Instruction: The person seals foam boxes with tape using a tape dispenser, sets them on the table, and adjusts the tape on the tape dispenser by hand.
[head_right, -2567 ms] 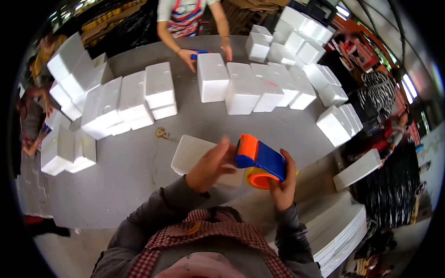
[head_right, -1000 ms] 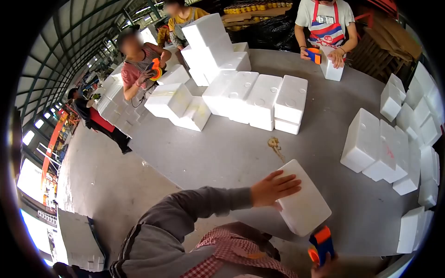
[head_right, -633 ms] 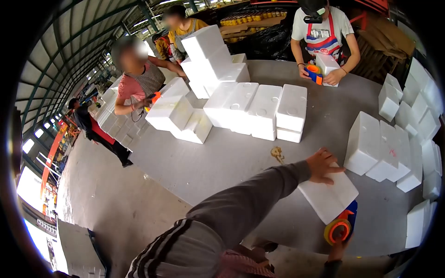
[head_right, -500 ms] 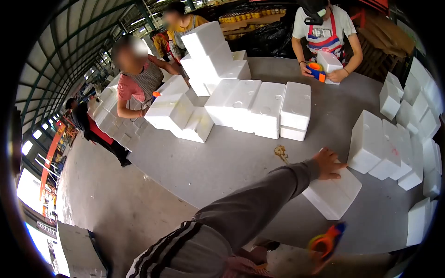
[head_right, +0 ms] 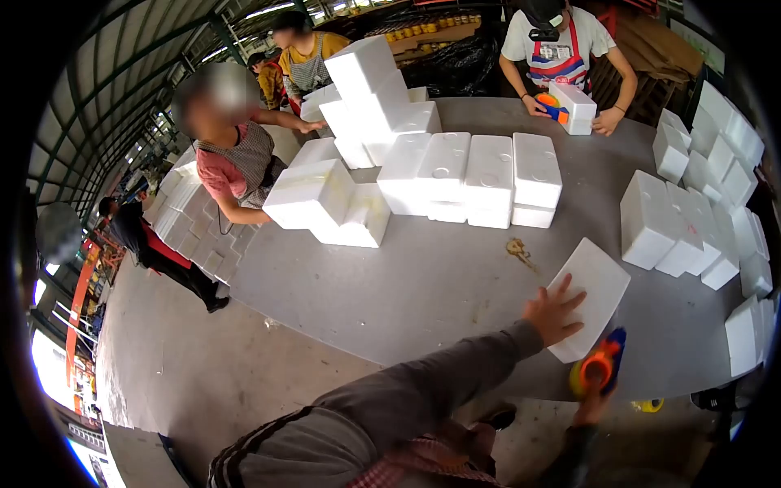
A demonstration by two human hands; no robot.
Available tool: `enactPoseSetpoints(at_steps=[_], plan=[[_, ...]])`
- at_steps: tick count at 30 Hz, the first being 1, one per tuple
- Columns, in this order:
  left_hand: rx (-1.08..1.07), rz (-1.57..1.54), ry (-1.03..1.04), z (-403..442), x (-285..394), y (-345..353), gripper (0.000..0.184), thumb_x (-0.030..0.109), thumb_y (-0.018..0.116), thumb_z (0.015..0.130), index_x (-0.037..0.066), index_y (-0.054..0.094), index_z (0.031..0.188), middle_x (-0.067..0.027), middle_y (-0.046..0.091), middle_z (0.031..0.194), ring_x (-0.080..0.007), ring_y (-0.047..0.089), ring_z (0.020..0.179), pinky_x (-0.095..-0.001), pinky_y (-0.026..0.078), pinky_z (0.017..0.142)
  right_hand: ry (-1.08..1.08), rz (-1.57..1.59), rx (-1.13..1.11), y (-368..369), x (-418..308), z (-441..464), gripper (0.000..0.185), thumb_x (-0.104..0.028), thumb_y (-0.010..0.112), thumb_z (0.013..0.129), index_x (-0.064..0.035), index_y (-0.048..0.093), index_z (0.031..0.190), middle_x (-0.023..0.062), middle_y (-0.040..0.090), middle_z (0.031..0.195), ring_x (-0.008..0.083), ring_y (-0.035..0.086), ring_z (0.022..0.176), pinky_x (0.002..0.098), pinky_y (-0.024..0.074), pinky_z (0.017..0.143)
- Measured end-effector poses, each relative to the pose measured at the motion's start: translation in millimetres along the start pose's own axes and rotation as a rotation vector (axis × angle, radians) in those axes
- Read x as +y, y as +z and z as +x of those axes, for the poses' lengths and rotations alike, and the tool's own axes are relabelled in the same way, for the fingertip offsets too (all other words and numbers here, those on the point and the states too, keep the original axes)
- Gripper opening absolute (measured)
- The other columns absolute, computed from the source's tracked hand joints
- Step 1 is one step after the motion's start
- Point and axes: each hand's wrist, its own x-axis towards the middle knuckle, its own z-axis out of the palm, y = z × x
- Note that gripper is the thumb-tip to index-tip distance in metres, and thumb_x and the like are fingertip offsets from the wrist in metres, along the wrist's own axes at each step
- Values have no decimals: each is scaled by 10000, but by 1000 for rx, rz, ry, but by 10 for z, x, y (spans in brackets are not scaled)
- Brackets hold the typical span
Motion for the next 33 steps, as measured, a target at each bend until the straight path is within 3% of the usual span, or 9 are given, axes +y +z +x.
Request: enactPoseSetpoints(at_steps=[5, 9, 10, 11, 13, 15, 23, 27, 33], plan=[[141, 23, 40, -272, 203, 229, 713, 513, 530, 769, 103, 332, 1318, -217, 246, 1370, -453, 382, 1125, -475, 437, 763, 0, 253, 170, 378, 913, -1579, 616, -189, 550, 865, -167, 197, 1370, 80, 418, 1262, 229, 442, 1106, 395, 431, 856], [4, -297, 131, -697, 277, 246, 755, 473, 540, 783, -18, 303, 1306, -304, 386, 1221, -416, 522, 963, -475, 447, 772, -28, 229, 137, 248, 578, -989, 593, -130, 565, 818, -166, 259, 1325, 38, 526, 1025, 129, 526, 822, 264, 452, 633], [305, -62, 409, -551, 144, 370, 686, 450, 522, 803, -2, 351, 1289, -254, 441, 1185, -370, 532, 957, -468, 455, 742, 24, 124, 68, 129, 372, -867, 559, -135, 564, 814, -143, 302, 1307, 24, 539, 986, 104, 514, 761, 226, 431, 568], [-301, 48, 194, -381, 338, -285, 609, 434, 514, 813, 42, 411, 1267, -195, 459, 1188, -339, 508, 1005, -436, 442, 787, 30, 81, 84, 121, 224, -769, 520, -129, 576, 787, -128, 364, 1262, 2, 551, 920, 81, 498, 683, 208, 386, 484], [251, 93, 552, -89, 100, -125, 486, 436, 499, 825, 207, 455, 1251, -120, 440, 1248, -326, 384, 1161, -531, 279, 949, 47, 110, 71, 110, 83, -695, 498, -108, 583, 766, -125, 397, 1228, -13, 541, 904, 79, 487, 668, 213, 383, 490], [164, 159, 498, 79, -29, 141, 485, 461, 477, 825, 256, 436, 1262, -61, 330, 1370, -309, 238, 1288, -596, 130, 998, 63, -54, 4, -71, 149, -870, 525, -105, 590, 761, -128, 386, 1243, -4, 547, 941, 97, 519, 730, 200, 405, 536], [177, 164, 459, 29, -5, 115, 491, 492, 467, 824, 265, 437, 1259, -59, 324, 1373, -298, 250, 1285, -595, 141, 996, -126, -12, -260, 373, 26, -1954, 525, -99, 635, 716, -106, 469, 1214, 95, 564, 1022, 218, 553, 877, 345, 452, 759], [222, 169, 445, -26, 14, 96, 456, 464, 460, 842, 261, 453, 1250, -51, 349, 1352, -300, 269, 1270, -568, 157, 1006, -347, -834, -821, 702, -222, -1443, 548, -96, 647, 675, -116, 496, 1202, 171, 540, 1020, 296, 542, 893, 359, 445, 771], [134, -1123, -204, -455, -235, -290, 292, 306, 487, 890, 57, 517, 1040, -44, 552, 973, -162, 517, 932, -338, 400, 842, -668, -797, -510, 215, -905, -1338, 540, -49, 666, 625, -138, 550, 1144, 169, 507, 933, 327, 515, 854, 383, 442, 738]])
